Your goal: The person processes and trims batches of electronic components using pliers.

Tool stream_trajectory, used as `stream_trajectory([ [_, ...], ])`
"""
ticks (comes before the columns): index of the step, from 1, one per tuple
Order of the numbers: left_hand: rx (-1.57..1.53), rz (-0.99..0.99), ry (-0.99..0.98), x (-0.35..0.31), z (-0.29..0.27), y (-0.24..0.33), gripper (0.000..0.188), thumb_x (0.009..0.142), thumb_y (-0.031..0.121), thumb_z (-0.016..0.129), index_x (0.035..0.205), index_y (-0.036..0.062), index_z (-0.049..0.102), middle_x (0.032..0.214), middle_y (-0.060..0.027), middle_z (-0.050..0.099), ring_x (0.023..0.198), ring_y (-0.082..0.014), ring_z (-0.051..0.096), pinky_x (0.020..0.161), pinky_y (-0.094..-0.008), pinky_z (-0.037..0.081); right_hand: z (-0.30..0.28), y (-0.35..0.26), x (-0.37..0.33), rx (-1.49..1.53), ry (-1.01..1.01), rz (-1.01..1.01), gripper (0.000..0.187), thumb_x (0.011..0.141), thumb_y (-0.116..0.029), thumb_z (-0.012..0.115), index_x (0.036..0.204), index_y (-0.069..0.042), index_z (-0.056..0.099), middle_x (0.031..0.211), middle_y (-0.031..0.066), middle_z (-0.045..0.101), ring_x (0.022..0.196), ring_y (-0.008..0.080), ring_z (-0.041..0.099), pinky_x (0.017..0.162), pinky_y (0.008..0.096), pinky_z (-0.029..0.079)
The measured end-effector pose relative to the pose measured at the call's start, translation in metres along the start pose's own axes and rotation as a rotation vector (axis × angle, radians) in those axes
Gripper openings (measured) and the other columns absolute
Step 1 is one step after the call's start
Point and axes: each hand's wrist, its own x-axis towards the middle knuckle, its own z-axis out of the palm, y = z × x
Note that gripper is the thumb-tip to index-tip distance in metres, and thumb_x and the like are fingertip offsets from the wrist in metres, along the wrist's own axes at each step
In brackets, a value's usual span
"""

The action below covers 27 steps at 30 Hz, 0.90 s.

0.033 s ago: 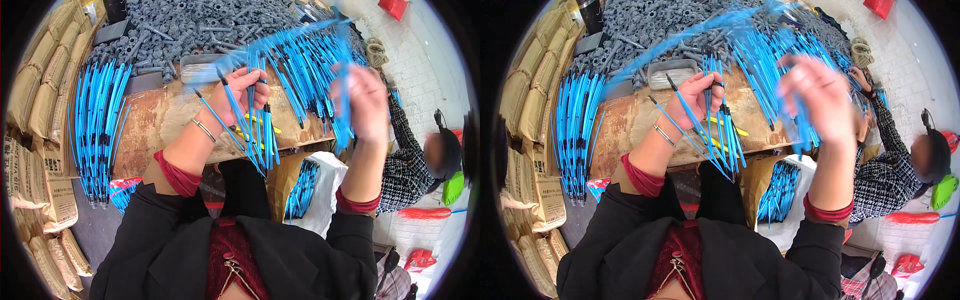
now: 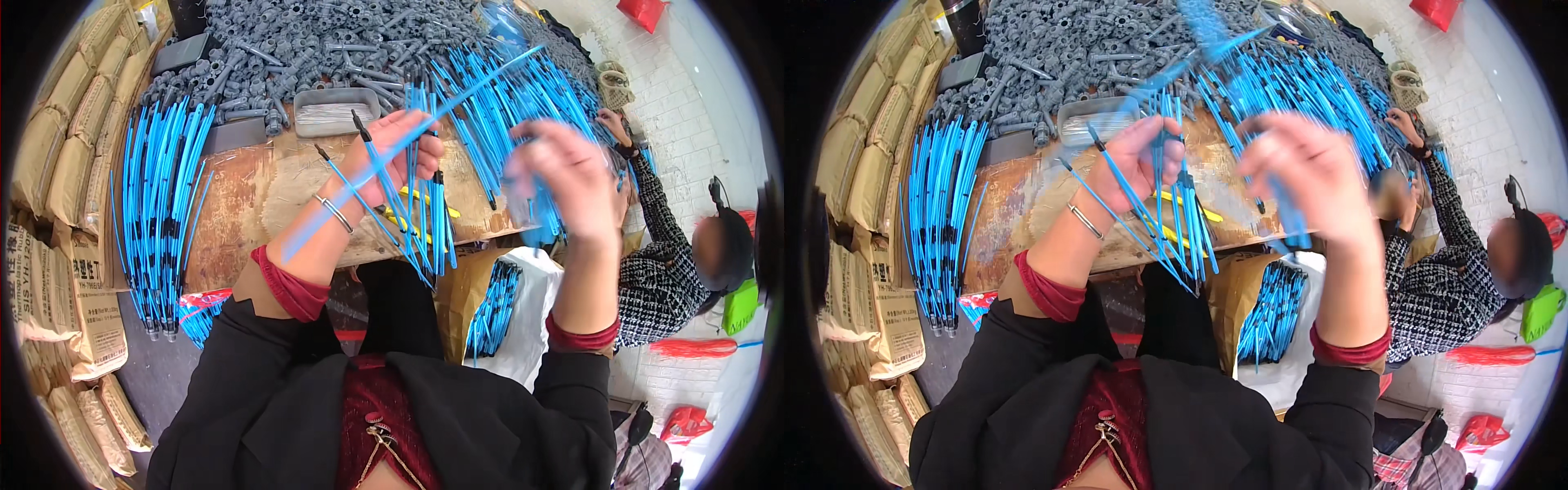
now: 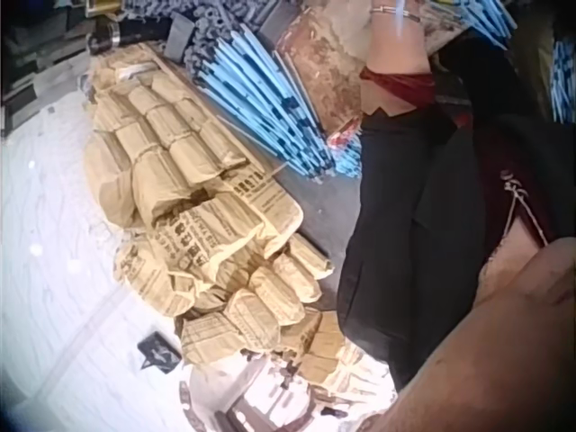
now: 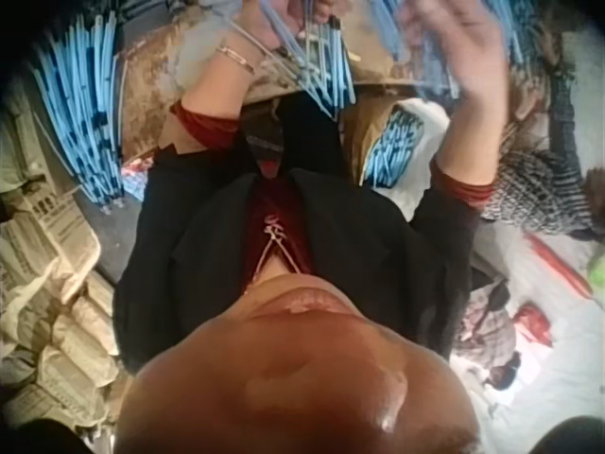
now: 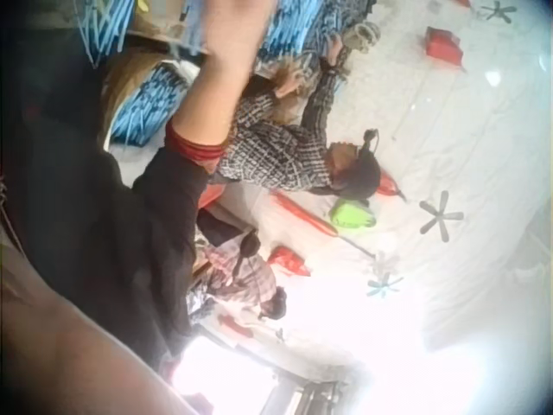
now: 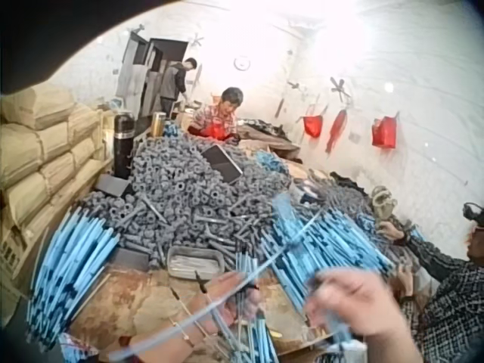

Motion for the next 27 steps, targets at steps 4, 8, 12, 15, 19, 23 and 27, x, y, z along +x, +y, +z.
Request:
stream_trajectory([
  [4, -0.020, 0.084, -0.055, -0.004, 0.001, -0.007, 0.015, 0.088, 0.016, 0.055, 0.099, 0.0051, 0.054, 0.074, -0.0083, 0.061, 0.056, -0.0167, 0.057, 0.051, -0.0286, 0.049, 0.046, 0.044, -0.010, -0.700, -0.017, -0.002, 0.020, 0.087, -0.017, 0.056, 0.093, 0.002, 0.058, 0.064, 0.0050, 0.063, 0.047, 0.0076, 0.050, 0.046, 0.0226, 0.041],
  [8, 0.046, 0.167, 0.040, -0.011, 0.021, -0.007, 0.015, 0.088, 0.016, 0.055, 0.099, 0.0062, 0.055, 0.073, -0.0075, 0.060, 0.056, -0.0160, 0.057, 0.051, -0.0283, 0.050, 0.054, 0.045, -0.006, -0.485, -0.071, 0.156, 0.020, 0.087, -0.019, 0.057, 0.090, 0.000, 0.059, 0.058, 0.0025, 0.060, 0.047, 0.0070, 0.051, 0.047, 0.0229, 0.043],
  [12, 0.105, 0.132, 0.001, -0.006, 0.000, -0.006, 0.014, 0.088, 0.017, 0.055, 0.098, 0.0070, 0.055, 0.069, -0.0062, 0.059, 0.053, -0.0141, 0.056, 0.047, -0.0274, 0.048, 0.047, 0.046, 0.000, -0.696, -0.220, 0.067, 0.022, 0.087, -0.021, 0.055, 0.093, -0.001, 0.060, 0.059, 0.0038, 0.059, 0.051, 0.0059, 0.052, 0.048, 0.0221, 0.043],
  [15, 0.070, 0.015, -0.126, -0.004, -0.006, -0.001, 0.014, 0.088, 0.017, 0.055, 0.097, 0.0066, 0.056, 0.067, -0.0055, 0.059, 0.051, -0.0131, 0.055, 0.044, -0.0271, 0.047, 0.030, 0.065, 0.019, -0.345, 0.001, 0.178, 0.024, 0.088, -0.023, 0.054, 0.096, -0.001, 0.061, 0.060, 0.0066, 0.058, 0.053, 0.0074, 0.053, 0.049, 0.0229, 0.043],
  [19, 0.193, -0.181, -0.111, -0.006, 0.001, 0.005, 0.016, 0.089, 0.019, 0.054, 0.094, 0.0039, 0.055, 0.063, -0.0056, 0.057, 0.047, -0.0141, 0.052, 0.040, -0.0274, 0.044, -0.004, 0.146, 0.067, -0.679, 0.264, 0.112, 0.023, 0.084, -0.021, 0.055, 0.098, -0.006, 0.065, 0.075, 0.0121, 0.064, 0.065, 0.0180, 0.061, 0.060, 0.0320, 0.049],
  [23, 0.293, 0.041, 0.192, -0.009, 0.028, -0.022, 0.016, 0.092, 0.020, 0.049, 0.096, 0.0050, 0.053, 0.063, -0.0075, 0.055, 0.056, -0.0206, 0.057, 0.050, -0.0315, 0.048, 0.007, 0.204, 0.106, -1.099, 0.125, 0.309, 0.023, 0.073, -0.014, 0.054, 0.091, -0.018, 0.068, 0.090, 0.0135, 0.065, 0.082, 0.0317, 0.063, 0.072, 0.0427, 0.051],
  [27, 0.204, 0.075, -0.118, 0.000, -0.005, -0.020, 0.016, 0.093, 0.019, 0.046, 0.098, 0.0058, 0.052, 0.069, -0.0079, 0.057, 0.061, -0.0210, 0.058, 0.055, -0.0338, 0.050, 0.005, 0.185, 0.110, -1.018, 0.119, 0.370, 0.022, 0.073, -0.016, 0.056, 0.091, -0.010, 0.066, 0.090, 0.0164, 0.064, 0.083, 0.0325, 0.063, 0.073, 0.0442, 0.050],
])
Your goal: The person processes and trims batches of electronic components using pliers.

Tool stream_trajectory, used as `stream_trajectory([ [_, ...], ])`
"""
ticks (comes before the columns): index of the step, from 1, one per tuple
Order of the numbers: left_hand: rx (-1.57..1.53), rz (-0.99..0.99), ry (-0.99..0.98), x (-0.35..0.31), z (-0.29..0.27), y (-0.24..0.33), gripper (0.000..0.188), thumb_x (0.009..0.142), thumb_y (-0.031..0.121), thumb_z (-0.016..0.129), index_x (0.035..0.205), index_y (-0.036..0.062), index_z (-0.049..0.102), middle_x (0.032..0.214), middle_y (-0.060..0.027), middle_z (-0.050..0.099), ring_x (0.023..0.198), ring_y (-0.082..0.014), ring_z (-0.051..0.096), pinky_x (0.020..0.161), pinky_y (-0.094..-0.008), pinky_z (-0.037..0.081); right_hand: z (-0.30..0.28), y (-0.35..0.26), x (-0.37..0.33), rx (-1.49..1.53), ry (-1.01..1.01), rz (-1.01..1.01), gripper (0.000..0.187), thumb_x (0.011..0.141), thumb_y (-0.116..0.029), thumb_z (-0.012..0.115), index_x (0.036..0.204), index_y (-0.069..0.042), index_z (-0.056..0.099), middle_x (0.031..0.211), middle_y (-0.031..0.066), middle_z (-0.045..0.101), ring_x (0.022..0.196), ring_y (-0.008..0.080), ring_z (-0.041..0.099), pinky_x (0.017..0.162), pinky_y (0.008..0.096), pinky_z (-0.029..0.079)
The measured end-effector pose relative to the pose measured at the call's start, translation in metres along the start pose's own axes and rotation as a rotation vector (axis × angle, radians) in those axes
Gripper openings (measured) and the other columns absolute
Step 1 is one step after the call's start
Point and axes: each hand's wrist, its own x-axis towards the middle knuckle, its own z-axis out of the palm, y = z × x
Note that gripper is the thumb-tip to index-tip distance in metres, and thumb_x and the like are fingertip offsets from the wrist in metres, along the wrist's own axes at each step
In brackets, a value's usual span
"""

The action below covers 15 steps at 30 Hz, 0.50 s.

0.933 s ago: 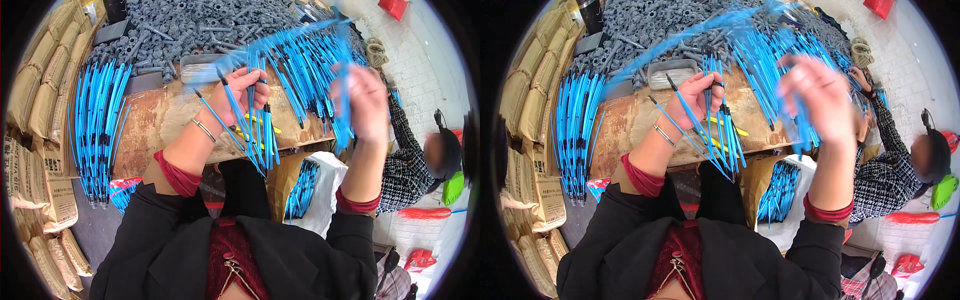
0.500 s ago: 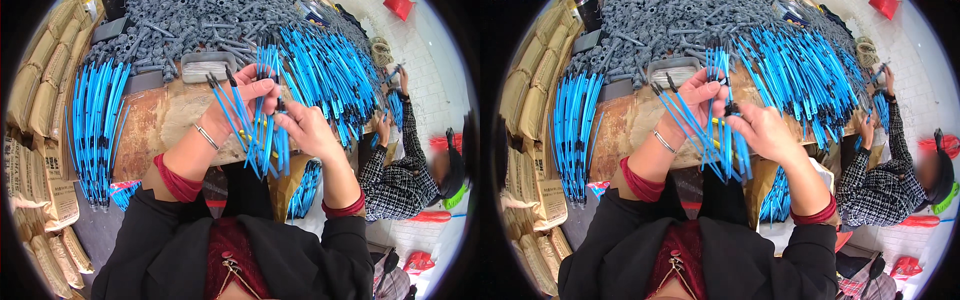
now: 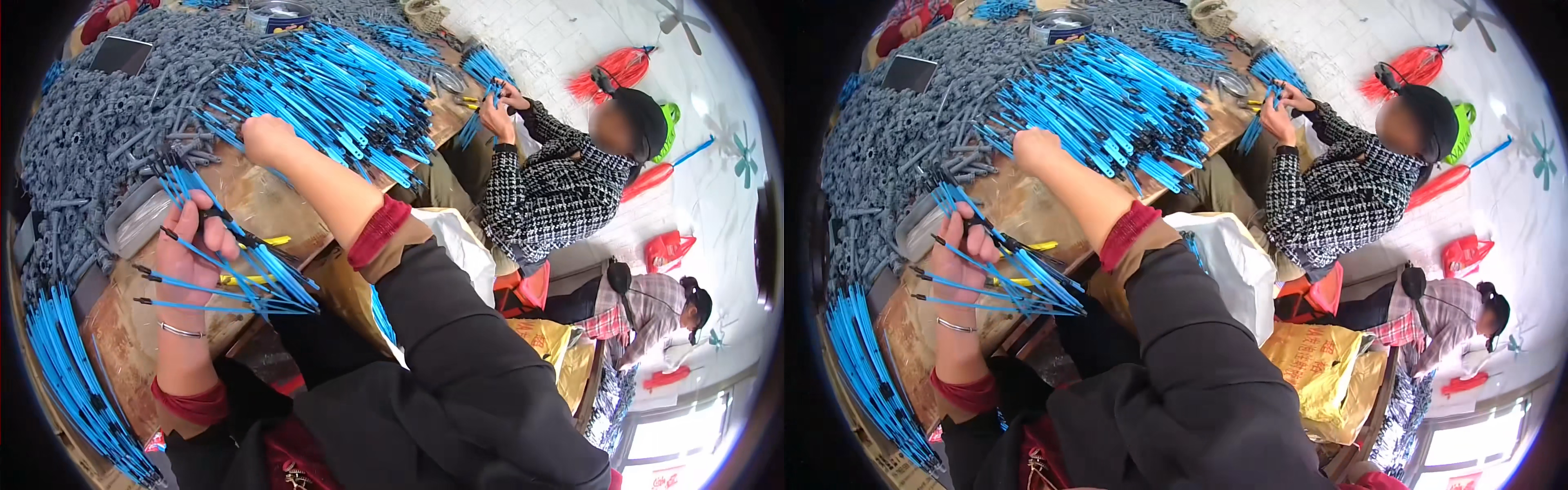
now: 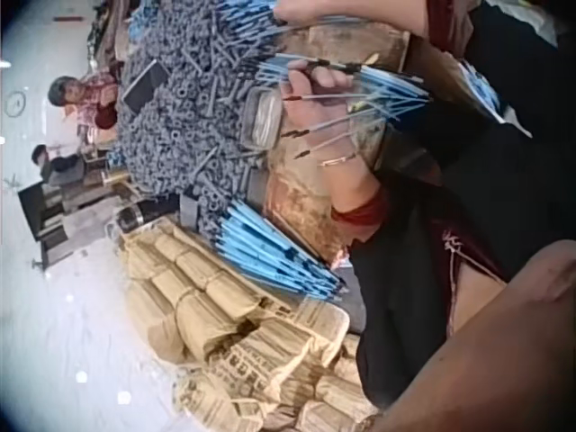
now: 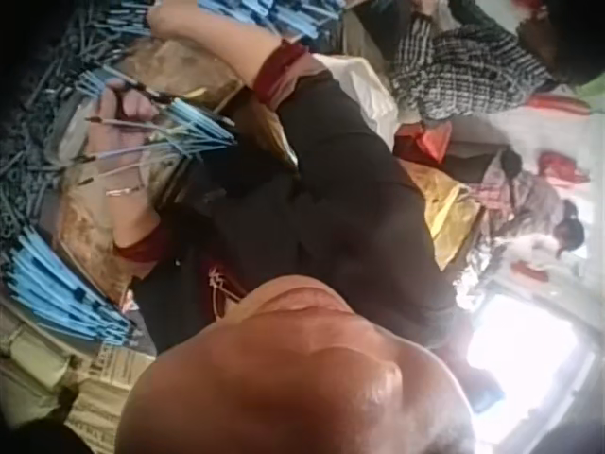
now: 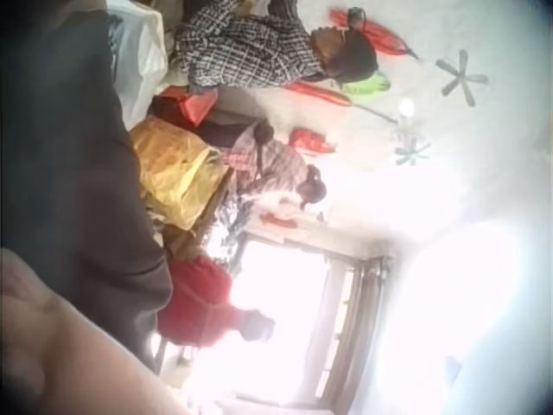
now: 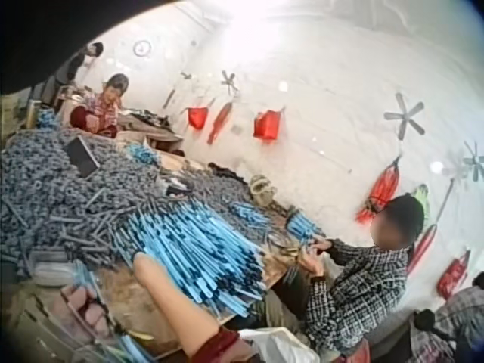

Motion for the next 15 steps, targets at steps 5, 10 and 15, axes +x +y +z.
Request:
stream_trajectory([
  [5, -0.148, -0.079, -0.092, 0.002, -0.005, 0.003, 0.015, 0.093, 0.018, 0.046, 0.100, 0.0071, 0.053, 0.071, -0.0070, 0.058, 0.062, -0.0202, 0.058, 0.054, -0.0327, 0.050, -0.026, -0.011, -0.018, 0.113, 0.006, 0.046, 0.020, 0.077, -0.015, 0.055, 0.089, -0.002, 0.062, 0.092, 0.0206, 0.063, 0.086, 0.0362, 0.061, 0.075, 0.0441, 0.050],
  [10, -0.020, -0.005, 0.049, 0.004, -0.004, -0.001, 0.014, 0.092, 0.017, 0.048, 0.101, 0.0084, 0.055, 0.073, -0.0071, 0.060, 0.065, -0.0202, 0.060, 0.054, -0.0312, 0.051, -0.085, -0.001, -0.042, 0.264, 0.430, -0.040, 0.020, 0.081, -0.017, 0.051, 0.091, -0.001, 0.058, 0.080, 0.0191, 0.063, 0.076, 0.0380, 0.061, 0.068, 0.0417, 0.049],
  [15, -0.057, 0.000, 0.074, 0.003, -0.016, 0.002, 0.014, 0.091, 0.018, 0.049, 0.100, 0.0081, 0.056, 0.079, -0.0096, 0.063, 0.069, -0.0224, 0.063, 0.055, -0.0317, 0.052, -0.169, -0.038, -0.136, 0.687, 0.312, -0.351, 0.017, 0.083, -0.014, 0.055, 0.093, -0.001, 0.058, 0.072, 0.0146, 0.062, 0.063, 0.0272, 0.062, 0.058, 0.0342, 0.048],
])
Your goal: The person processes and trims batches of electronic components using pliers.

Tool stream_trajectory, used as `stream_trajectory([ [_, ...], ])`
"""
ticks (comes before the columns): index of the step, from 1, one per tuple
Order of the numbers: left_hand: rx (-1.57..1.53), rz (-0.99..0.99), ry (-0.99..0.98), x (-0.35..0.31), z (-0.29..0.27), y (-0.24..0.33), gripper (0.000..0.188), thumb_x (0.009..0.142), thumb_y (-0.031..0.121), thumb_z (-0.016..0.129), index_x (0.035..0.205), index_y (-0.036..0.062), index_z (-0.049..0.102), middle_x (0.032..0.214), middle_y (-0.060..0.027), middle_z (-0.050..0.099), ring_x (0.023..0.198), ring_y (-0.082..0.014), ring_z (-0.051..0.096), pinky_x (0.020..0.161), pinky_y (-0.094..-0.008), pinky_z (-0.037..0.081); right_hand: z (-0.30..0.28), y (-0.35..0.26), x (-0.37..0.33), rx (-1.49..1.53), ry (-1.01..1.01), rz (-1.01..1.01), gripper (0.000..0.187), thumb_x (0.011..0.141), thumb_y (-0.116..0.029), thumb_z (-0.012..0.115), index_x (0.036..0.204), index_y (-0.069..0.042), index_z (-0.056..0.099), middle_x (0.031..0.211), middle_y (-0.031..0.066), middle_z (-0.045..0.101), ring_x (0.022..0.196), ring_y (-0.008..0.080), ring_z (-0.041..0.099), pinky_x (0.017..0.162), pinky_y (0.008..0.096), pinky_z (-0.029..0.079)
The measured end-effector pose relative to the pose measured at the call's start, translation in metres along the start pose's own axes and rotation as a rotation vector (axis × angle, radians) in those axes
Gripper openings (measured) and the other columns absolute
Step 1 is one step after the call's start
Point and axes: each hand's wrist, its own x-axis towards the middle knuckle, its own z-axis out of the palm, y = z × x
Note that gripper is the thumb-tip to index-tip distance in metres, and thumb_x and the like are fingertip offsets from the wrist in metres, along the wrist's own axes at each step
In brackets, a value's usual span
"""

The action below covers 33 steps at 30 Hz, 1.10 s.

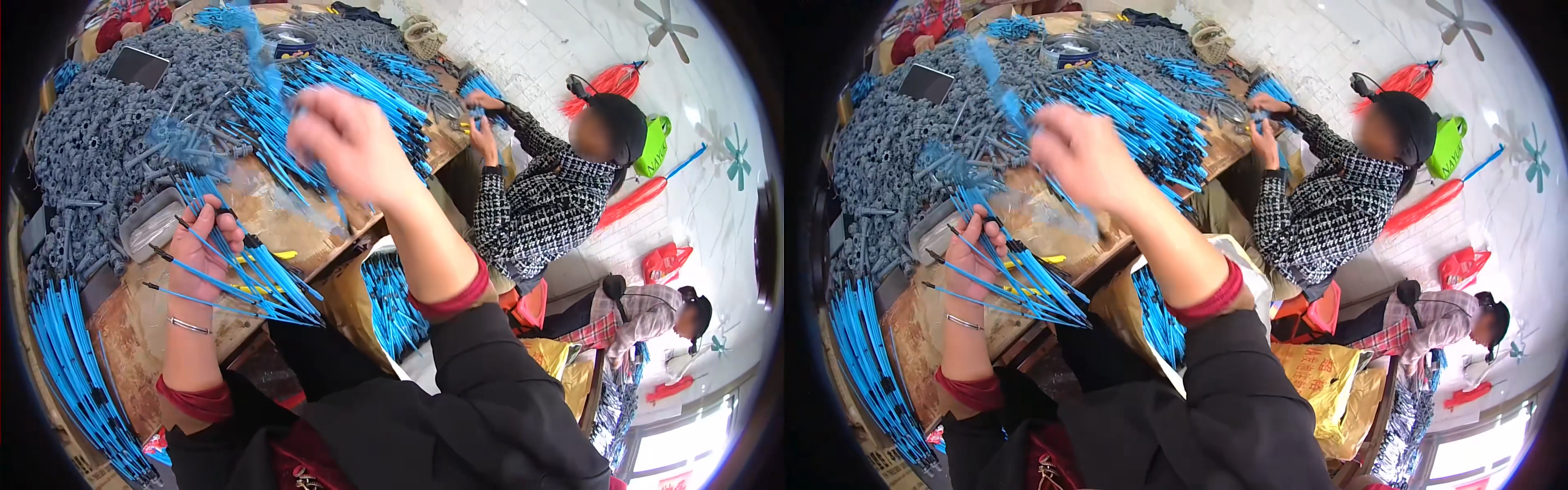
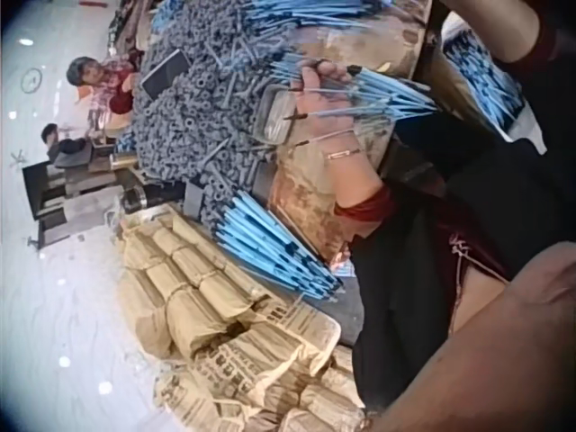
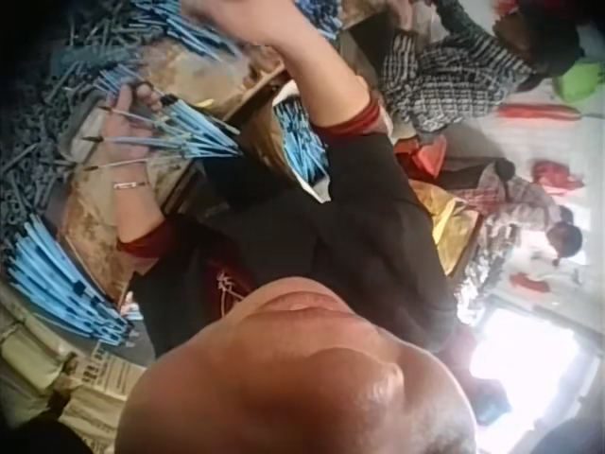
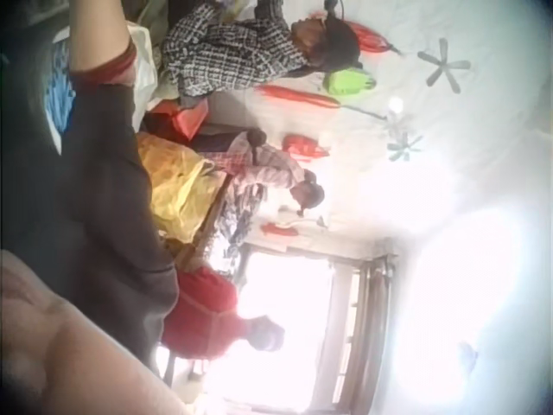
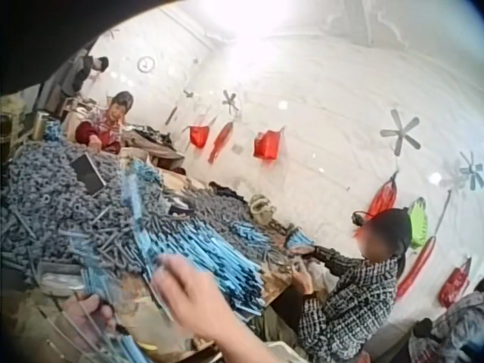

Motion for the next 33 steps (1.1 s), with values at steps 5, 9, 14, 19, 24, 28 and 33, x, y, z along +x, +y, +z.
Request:
stream_trajectory([
  [5, -0.182, 0.005, 0.037, -0.004, 0.011, -0.005, 0.016, 0.091, 0.020, 0.051, 0.099, 0.0072, 0.056, 0.080, -0.0108, 0.064, 0.070, -0.0235, 0.064, 0.055, -0.0324, 0.053, 0.035, -0.010, -0.055, -0.104, -0.349, -0.165, 0.018, 0.080, -0.014, 0.059, 0.092, 0.000, 0.058, 0.069, 0.0166, 0.061, 0.061, 0.0330, 0.060, 0.054, 0.0376, 0.048],
  [9, -0.054, 0.054, -0.059, -0.006, 0.009, -0.002, 0.017, 0.089, 0.021, 0.054, 0.099, 0.0064, 0.056, 0.080, -0.0114, 0.064, 0.070, -0.0230, 0.064, 0.056, -0.0320, 0.054, 0.055, -0.001, -0.072, -0.312, -0.200, -0.087, 0.017, 0.079, -0.013, 0.058, 0.090, 0.000, 0.058, 0.068, 0.0177, 0.060, 0.062, 0.0356, 0.059, 0.053, 0.0414, 0.048],
  [14, 0.094, 0.016, 0.082, -0.010, 0.018, 0.002, 0.015, 0.089, 0.018, 0.054, 0.097, 0.0055, 0.055, 0.079, -0.0112, 0.065, 0.071, -0.0214, 0.064, 0.057, -0.0316, 0.055, 0.059, 0.003, -0.076, -0.326, -0.138, -0.006, 0.015, 0.079, -0.012, 0.057, 0.087, 0.000, 0.057, 0.068, 0.0180, 0.059, 0.061, 0.0365, 0.059, 0.053, 0.0442, 0.047],
  [19, 0.229, -0.020, 0.132, -0.012, 0.029, 0.002, 0.014, 0.087, 0.016, 0.057, 0.096, 0.0058, 0.055, 0.077, -0.0094, 0.064, 0.072, -0.0191, 0.064, 0.058, -0.0302, 0.055, 0.053, 0.020, -0.073, -0.364, -0.158, 0.017, 0.015, 0.079, -0.013, 0.056, 0.085, 0.001, 0.057, 0.065, 0.0191, 0.058, 0.059, 0.0376, 0.058, 0.053, 0.0444, 0.047],
  [24, 0.292, 0.121, 0.045, -0.006, 0.011, -0.007, 0.017, 0.083, 0.014, 0.062, 0.097, 0.0064, 0.056, 0.074, -0.0070, 0.063, 0.066, -0.0159, 0.061, 0.058, -0.0265, 0.052, 0.054, 0.015, -0.077, -0.368, -0.201, 0.008, 0.018, 0.079, -0.016, 0.056, 0.084, 0.001, 0.056, 0.062, 0.0193, 0.058, 0.058, 0.0385, 0.058, 0.053, 0.0451, 0.047],
  [28, 0.308, 0.194, 0.216, -0.004, 0.018, -0.006, 0.019, 0.081, 0.010, 0.065, 0.097, 0.0059, 0.055, 0.074, -0.0068, 0.061, 0.062, -0.0142, 0.058, 0.058, -0.0255, 0.049, 0.052, 0.003, -0.077, -0.460, -0.232, 0.095, 0.019, 0.079, -0.018, 0.056, 0.085, 0.001, 0.057, 0.063, 0.0190, 0.058, 0.058, 0.0391, 0.057, 0.054, 0.0461, 0.046],
  [33, 0.280, 0.154, 0.110, -0.004, 0.011, -0.006, 0.019, 0.081, 0.007, 0.062, 0.099, 0.0053, 0.056, 0.074, -0.0083, 0.060, 0.064, -0.0167, 0.058, 0.059, -0.0281, 0.049, 0.051, 0.005, -0.080, -0.408, -0.185, 0.092, 0.019, 0.079, -0.017, 0.056, 0.085, 0.001, 0.057, 0.064, 0.0186, 0.058, 0.060, 0.0380, 0.058, 0.055, 0.0451, 0.047],
])
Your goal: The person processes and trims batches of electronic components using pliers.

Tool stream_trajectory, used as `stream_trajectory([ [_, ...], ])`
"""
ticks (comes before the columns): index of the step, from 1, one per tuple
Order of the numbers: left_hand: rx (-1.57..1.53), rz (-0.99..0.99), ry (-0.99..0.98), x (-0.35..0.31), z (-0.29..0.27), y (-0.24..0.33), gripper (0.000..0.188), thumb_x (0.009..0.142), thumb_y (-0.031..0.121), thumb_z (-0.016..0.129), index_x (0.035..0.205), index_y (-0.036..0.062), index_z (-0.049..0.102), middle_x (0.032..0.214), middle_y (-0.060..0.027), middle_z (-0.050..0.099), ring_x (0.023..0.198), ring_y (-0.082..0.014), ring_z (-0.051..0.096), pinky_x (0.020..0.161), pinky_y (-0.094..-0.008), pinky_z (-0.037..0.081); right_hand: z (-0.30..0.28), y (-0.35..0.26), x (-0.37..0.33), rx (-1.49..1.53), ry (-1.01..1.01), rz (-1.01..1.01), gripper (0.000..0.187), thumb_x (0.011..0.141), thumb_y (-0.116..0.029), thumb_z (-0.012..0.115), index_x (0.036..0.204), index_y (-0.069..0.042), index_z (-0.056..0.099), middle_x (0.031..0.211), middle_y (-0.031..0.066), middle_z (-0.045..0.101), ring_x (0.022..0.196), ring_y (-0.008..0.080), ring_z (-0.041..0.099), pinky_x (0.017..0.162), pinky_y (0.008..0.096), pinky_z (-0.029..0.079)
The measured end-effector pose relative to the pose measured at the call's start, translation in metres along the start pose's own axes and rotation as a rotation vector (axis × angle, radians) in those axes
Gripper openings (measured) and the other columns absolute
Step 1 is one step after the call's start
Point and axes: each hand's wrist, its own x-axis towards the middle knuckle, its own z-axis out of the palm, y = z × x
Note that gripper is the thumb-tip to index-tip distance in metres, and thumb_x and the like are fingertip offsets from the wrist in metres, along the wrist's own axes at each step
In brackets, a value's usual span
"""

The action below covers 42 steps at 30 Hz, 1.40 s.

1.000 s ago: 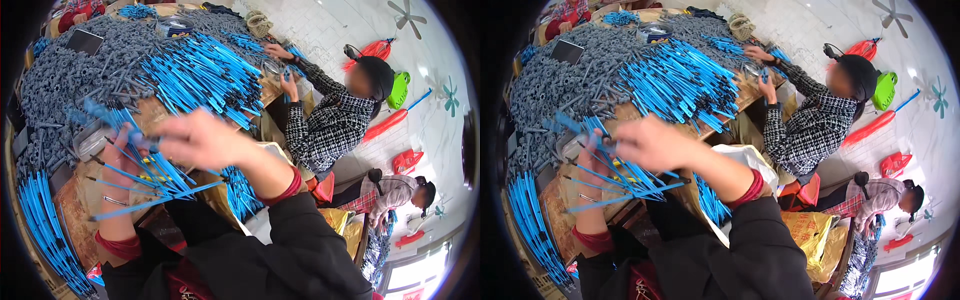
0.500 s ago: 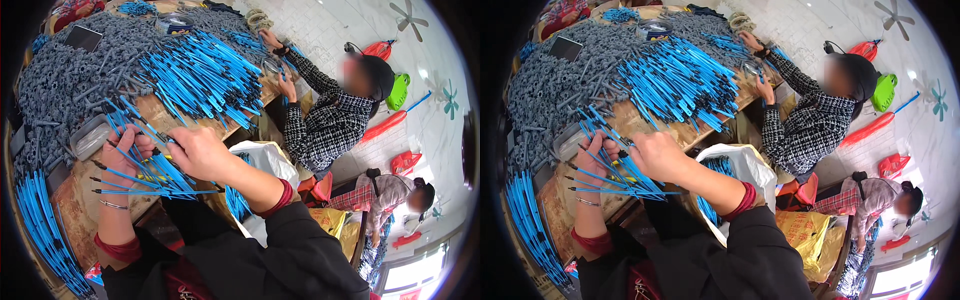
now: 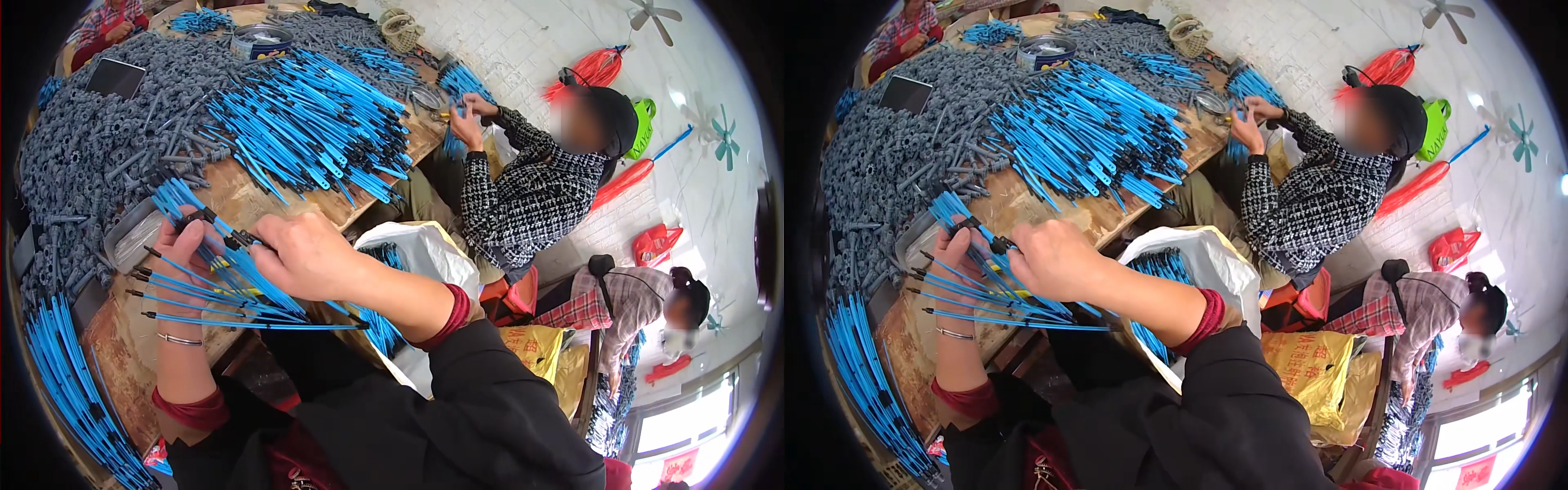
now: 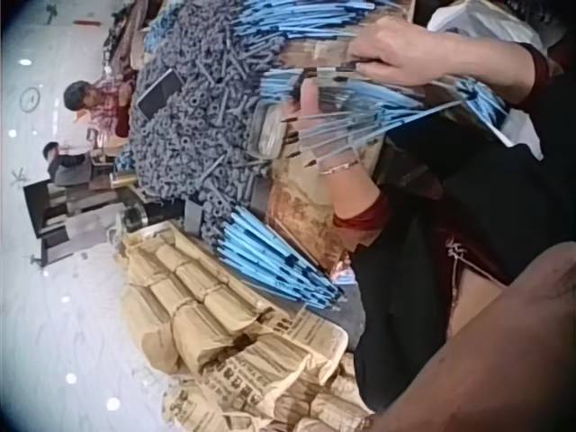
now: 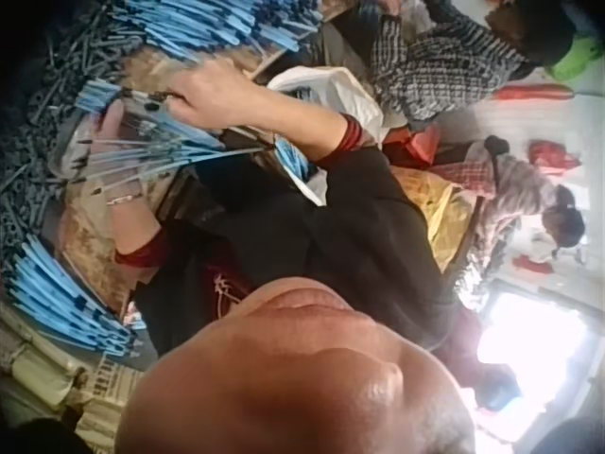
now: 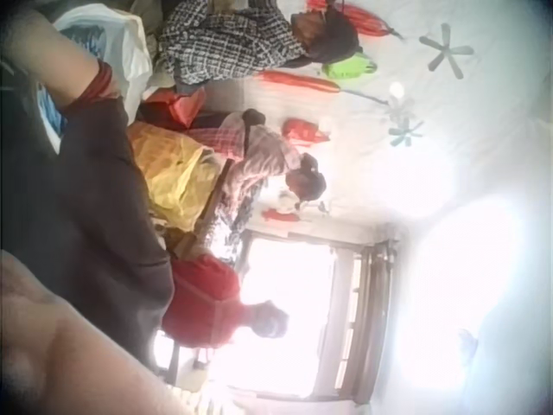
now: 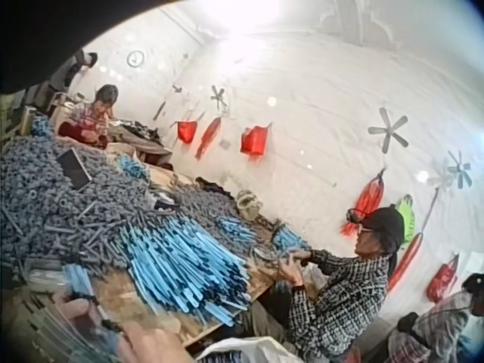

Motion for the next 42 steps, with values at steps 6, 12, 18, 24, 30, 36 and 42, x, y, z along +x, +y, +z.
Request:
stream_trajectory([
  [6, -0.183, -0.108, 0.064, -0.007, 0.020, 0.012, 0.025, 0.080, 0.005, 0.057, 0.105, 0.0032, 0.053, 0.077, -0.0123, 0.060, 0.067, -0.0237, 0.058, 0.059, -0.0337, 0.050, 0.011, 0.007, 0.009, 0.214, 0.110, -0.025, 0.019, 0.080, -0.020, 0.058, 0.083, -0.001, 0.058, 0.063, 0.0162, 0.057, 0.061, 0.0356, 0.058, 0.052, 0.0408, 0.045],
  [12, -0.322, -0.088, -0.139, -0.003, 0.017, 0.008, 0.020, 0.083, 0.006, 0.057, 0.103, 0.0037, 0.055, 0.072, -0.0109, 0.060, 0.058, -0.0212, 0.057, 0.056, -0.0353, 0.050, 0.009, 0.013, 0.015, 0.172, -0.259, -0.112, 0.019, 0.084, -0.020, 0.057, 0.082, -0.001, 0.058, 0.064, 0.0129, 0.057, 0.056, 0.0256, 0.057, 0.054, 0.0313, 0.045],
  [18, -0.536, -0.261, -0.311, -0.006, -0.003, 0.018, 0.017, 0.086, 0.012, 0.057, 0.101, 0.0038, 0.057, 0.070, -0.0088, 0.060, 0.056, -0.0201, 0.056, 0.054, -0.0339, 0.049, 0.031, 0.072, 0.104, -0.019, 0.071, 0.131, 0.024, 0.081, -0.025, 0.059, 0.083, -0.002, 0.064, 0.071, 0.0135, 0.063, 0.061, 0.0235, 0.060, 0.060, 0.0317, 0.048],
  [24, -0.311, -0.228, 0.145, -0.004, 0.032, 0.023, 0.016, 0.091, 0.017, 0.051, 0.103, 0.0075, 0.056, 0.070, -0.0054, 0.057, 0.055, -0.0148, 0.052, 0.052, -0.0317, 0.045, 0.104, 0.115, 0.162, -0.629, 0.164, 0.095, 0.021, 0.081, -0.023, 0.054, 0.082, -0.004, 0.062, 0.080, 0.0124, 0.066, 0.072, 0.0273, 0.065, 0.063, 0.0373, 0.053],
  [30, -0.417, -0.170, -0.093, 0.005, -0.005, 0.009, 0.015, 0.089, 0.015, 0.054, 0.099, 0.0041, 0.058, 0.079, -0.0117, 0.065, 0.063, -0.0200, 0.062, 0.057, -0.0326, 0.052, 0.106, 0.135, 0.182, -0.655, 0.096, 0.156, 0.019, 0.081, -0.019, 0.049, 0.081, -0.002, 0.058, 0.081, 0.0155, 0.064, 0.071, 0.0313, 0.064, 0.061, 0.0436, 0.051],
  [36, -0.309, -0.130, -0.095, 0.008, -0.008, 0.004, 0.016, 0.088, 0.016, 0.056, 0.099, 0.0041, 0.058, 0.086, -0.0130, 0.066, 0.071, -0.0216, 0.065, 0.063, -0.0341, 0.054, 0.087, 0.140, 0.162, -0.669, 0.172, -0.091, 0.015, 0.080, -0.013, 0.047, 0.079, -0.002, 0.057, 0.078, 0.0149, 0.064, 0.068, 0.0317, 0.063, 0.059, 0.0448, 0.051],
  [42, -0.356, -0.149, 0.005, 0.007, -0.004, 0.007, 0.015, 0.088, 0.014, 0.054, 0.100, 0.0047, 0.057, 0.086, -0.0136, 0.065, 0.073, -0.0236, 0.065, 0.064, -0.0358, 0.054, 0.069, 0.118, 0.148, -0.492, 0.262, -0.067, 0.013, 0.082, -0.015, 0.048, 0.081, -0.006, 0.058, 0.075, 0.0103, 0.062, 0.069, 0.0315, 0.062, 0.060, 0.0439, 0.050],
])
